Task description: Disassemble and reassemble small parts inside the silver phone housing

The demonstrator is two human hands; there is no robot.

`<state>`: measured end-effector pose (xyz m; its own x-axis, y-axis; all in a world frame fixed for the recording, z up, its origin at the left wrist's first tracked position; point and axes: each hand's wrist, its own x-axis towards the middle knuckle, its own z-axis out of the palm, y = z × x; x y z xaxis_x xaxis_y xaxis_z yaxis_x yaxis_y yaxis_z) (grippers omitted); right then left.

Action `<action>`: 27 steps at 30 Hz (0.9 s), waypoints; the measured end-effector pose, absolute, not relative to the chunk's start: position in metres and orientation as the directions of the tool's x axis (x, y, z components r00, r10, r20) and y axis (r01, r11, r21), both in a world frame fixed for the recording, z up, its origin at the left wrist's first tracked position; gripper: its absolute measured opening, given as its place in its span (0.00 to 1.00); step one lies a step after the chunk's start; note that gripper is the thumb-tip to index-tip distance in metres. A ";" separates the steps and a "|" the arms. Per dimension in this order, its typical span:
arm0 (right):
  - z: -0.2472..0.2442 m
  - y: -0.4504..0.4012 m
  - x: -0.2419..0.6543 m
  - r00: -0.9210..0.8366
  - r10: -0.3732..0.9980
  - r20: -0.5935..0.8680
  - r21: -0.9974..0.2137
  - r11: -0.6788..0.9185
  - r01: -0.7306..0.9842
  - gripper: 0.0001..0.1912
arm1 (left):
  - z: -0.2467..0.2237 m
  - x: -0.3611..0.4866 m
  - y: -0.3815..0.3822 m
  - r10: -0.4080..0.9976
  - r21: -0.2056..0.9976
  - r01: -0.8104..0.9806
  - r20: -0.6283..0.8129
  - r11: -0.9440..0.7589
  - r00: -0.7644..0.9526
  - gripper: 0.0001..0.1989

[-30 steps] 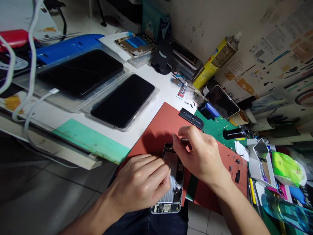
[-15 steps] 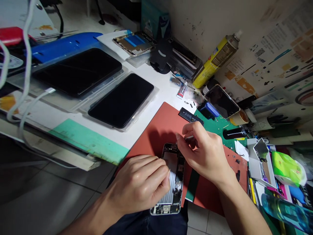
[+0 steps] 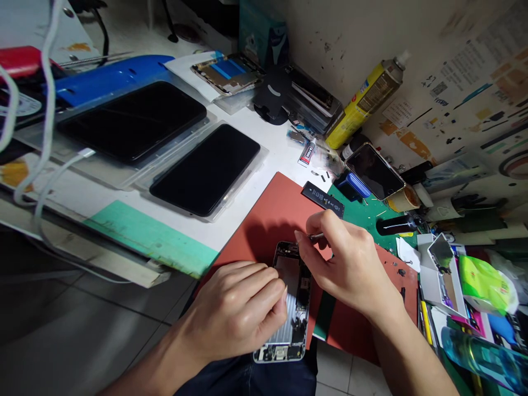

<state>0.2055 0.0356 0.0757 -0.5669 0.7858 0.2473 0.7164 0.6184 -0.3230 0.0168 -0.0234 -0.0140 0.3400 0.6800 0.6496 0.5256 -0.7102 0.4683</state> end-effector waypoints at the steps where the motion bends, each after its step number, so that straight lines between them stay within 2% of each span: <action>1: 0.075 0.035 0.205 -0.562 0.785 0.262 -0.308 0.620 0.722 0.08 | -0.014 0.017 -0.023 0.682 0.474 0.522 0.647 -0.710 0.340 0.12; 6: 0.071 0.035 0.204 -0.561 0.770 0.305 -0.256 0.633 0.730 0.08 | -0.015 0.016 -0.023 0.688 0.492 0.502 0.634 -0.712 0.354 0.12; 16: 0.074 0.035 0.205 -0.559 0.779 0.284 -0.272 0.625 0.732 0.07 | -0.011 0.015 -0.021 0.677 0.470 0.509 0.636 -0.721 0.371 0.15; 18: 0.085 0.034 0.209 -0.511 0.767 0.389 -0.265 0.624 0.735 0.08 | -0.011 0.014 -0.020 0.672 0.459 0.515 0.637 -0.724 0.377 0.16; 22: 0.116 0.026 0.222 -0.224 0.712 0.665 -0.267 0.507 0.819 0.09 | -0.012 0.013 -0.019 0.671 0.464 0.504 0.631 -0.728 0.389 0.14; 24: 0.129 0.018 0.230 -0.102 0.669 0.736 -0.283 0.441 0.852 0.09 | -0.013 0.012 -0.019 0.665 0.474 0.483 0.640 -0.736 0.386 0.12; 27: 0.137 0.002 0.241 -0.026 0.641 0.767 -0.289 0.381 0.878 0.09 | -0.013 0.008 -0.018 0.661 0.498 0.448 0.653 -0.743 0.370 0.10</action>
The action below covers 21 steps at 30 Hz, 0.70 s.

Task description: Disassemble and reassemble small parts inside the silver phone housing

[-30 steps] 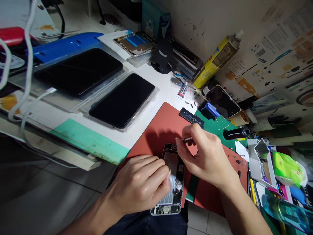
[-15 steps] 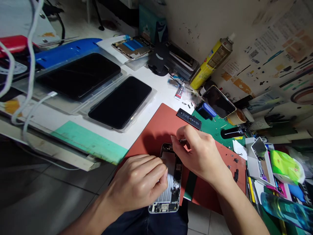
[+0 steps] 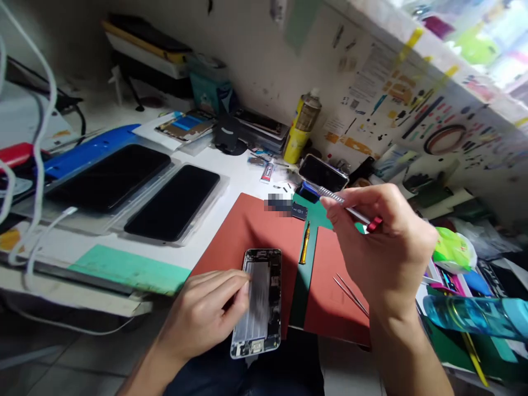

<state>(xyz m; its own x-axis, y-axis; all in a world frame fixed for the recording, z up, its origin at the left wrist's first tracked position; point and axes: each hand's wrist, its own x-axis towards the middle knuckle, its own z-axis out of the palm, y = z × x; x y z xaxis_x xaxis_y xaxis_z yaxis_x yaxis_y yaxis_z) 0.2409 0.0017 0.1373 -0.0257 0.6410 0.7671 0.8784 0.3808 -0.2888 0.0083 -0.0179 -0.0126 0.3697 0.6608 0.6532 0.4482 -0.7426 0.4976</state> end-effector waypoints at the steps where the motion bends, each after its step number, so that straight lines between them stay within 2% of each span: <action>1: 0.135 -0.005 0.244 -0.021 0.652 0.758 -0.291 0.366 0.884 0.10 | -0.012 0.007 -0.017 0.667 0.512 0.438 0.648 -0.739 0.367 0.10; 7: 0.072 -0.048 0.254 0.067 0.796 0.601 -0.345 0.182 0.921 0.07 | -0.002 0.004 -0.017 0.752 0.632 0.407 0.571 -0.659 0.329 0.11; 13: 0.001 -0.061 0.243 0.233 0.837 0.495 -0.400 -0.019 0.916 0.09 | -0.003 0.005 -0.018 0.810 0.631 0.518 0.523 -0.577 0.265 0.10; 17: -0.013 -0.058 0.233 0.287 0.842 0.457 -0.343 -0.131 0.930 0.12 | -0.006 0.004 -0.017 0.832 0.607 0.583 0.492 -0.539 0.257 0.11; 21: -0.019 -0.058 0.229 0.279 0.856 0.434 -0.265 -0.175 0.948 0.13 | -0.007 0.005 -0.017 0.832 0.590 0.603 0.484 -0.538 0.269 0.11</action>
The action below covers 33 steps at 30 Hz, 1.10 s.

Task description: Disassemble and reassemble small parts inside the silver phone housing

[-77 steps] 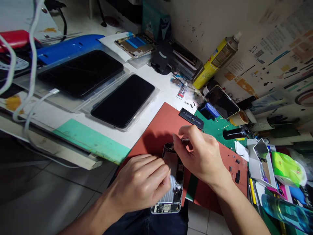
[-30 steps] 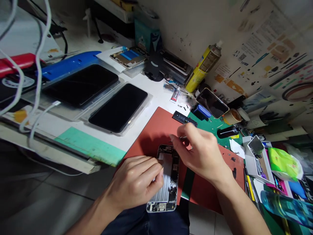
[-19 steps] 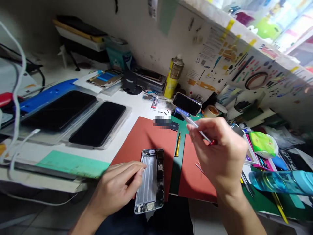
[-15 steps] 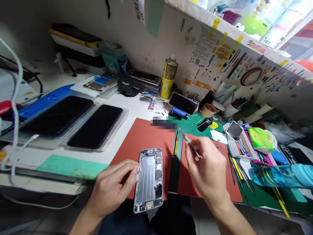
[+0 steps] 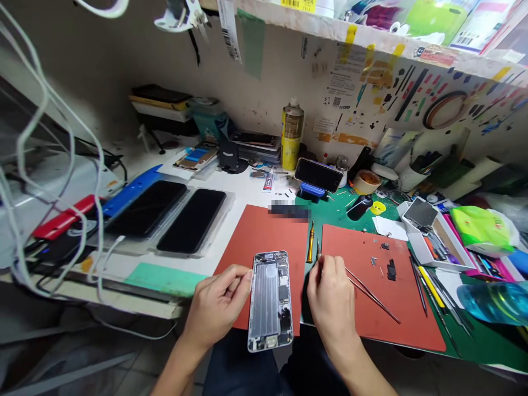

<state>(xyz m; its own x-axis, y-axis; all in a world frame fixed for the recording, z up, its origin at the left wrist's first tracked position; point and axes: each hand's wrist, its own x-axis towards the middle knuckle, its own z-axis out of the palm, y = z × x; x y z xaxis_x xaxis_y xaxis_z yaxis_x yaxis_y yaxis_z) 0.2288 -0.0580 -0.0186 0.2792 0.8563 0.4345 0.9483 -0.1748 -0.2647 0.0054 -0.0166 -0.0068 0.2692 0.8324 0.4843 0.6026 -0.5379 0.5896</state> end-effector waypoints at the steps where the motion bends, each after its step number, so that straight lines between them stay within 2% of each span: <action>1: -0.020 -0.058 0.228 0.272 0.860 0.431 -0.253 -0.174 0.952 0.13 | -0.007 0.006 -0.017 0.833 0.587 0.606 0.483 -0.537 0.271 0.12; 5: -0.020 -0.058 0.229 0.257 0.869 0.423 -0.248 -0.162 0.955 0.13 | -0.008 0.005 -0.017 0.834 0.579 0.614 0.477 -0.536 0.277 0.12; 8: -0.011 -0.065 0.230 0.253 0.845 0.472 -0.305 -0.113 0.946 0.14 | -0.008 0.006 -0.018 0.833 0.579 0.612 0.478 -0.538 0.280 0.12; 11: -0.002 -0.085 0.225 0.242 0.833 0.498 -0.486 0.037 0.873 0.12 | -0.006 0.007 -0.019 0.829 0.580 0.607 0.483 -0.543 0.281 0.11; 13: -0.001 -0.102 0.218 0.220 0.882 0.416 -0.654 0.122 0.746 0.11 | -0.006 0.009 -0.019 0.825 0.577 0.607 0.493 -0.547 0.276 0.11; 15: -0.005 -0.118 0.211 0.203 0.934 0.294 -0.774 0.108 0.624 0.12 | -0.008 0.010 -0.020 0.819 0.567 0.611 0.504 -0.553 0.273 0.10; 17: -0.010 -0.129 0.207 0.220 0.949 0.226 -0.822 0.064 0.566 0.13 | -0.011 0.011 -0.020 0.811 0.553 0.614 0.512 -0.563 0.282 0.10; 21: -0.009 -0.126 0.217 0.260 0.931 0.257 -0.809 0.060 0.585 0.11 | -0.016 0.011 -0.021 0.796 0.525 0.616 0.514 -0.587 0.320 0.09; 28: 0.015 -0.095 0.237 0.178 0.937 0.302 -0.700 0.091 0.708 0.12 | -0.015 0.014 -0.019 0.780 0.491 0.624 0.517 -0.608 0.353 0.09; 33: 0.015 -0.107 0.232 0.172 0.944 0.280 -0.662 0.060 0.747 0.21 | -0.016 0.008 -0.018 0.758 0.513 0.574 0.547 -0.638 0.354 0.07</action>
<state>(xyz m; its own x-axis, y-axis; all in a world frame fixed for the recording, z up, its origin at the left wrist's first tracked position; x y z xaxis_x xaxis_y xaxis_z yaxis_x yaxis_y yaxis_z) 0.2318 -0.1066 0.0146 0.1722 0.9444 0.2802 0.7472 0.0601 -0.6618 0.0077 -0.0178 -0.0158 0.3541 0.7584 0.5472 0.5738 -0.6382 0.5132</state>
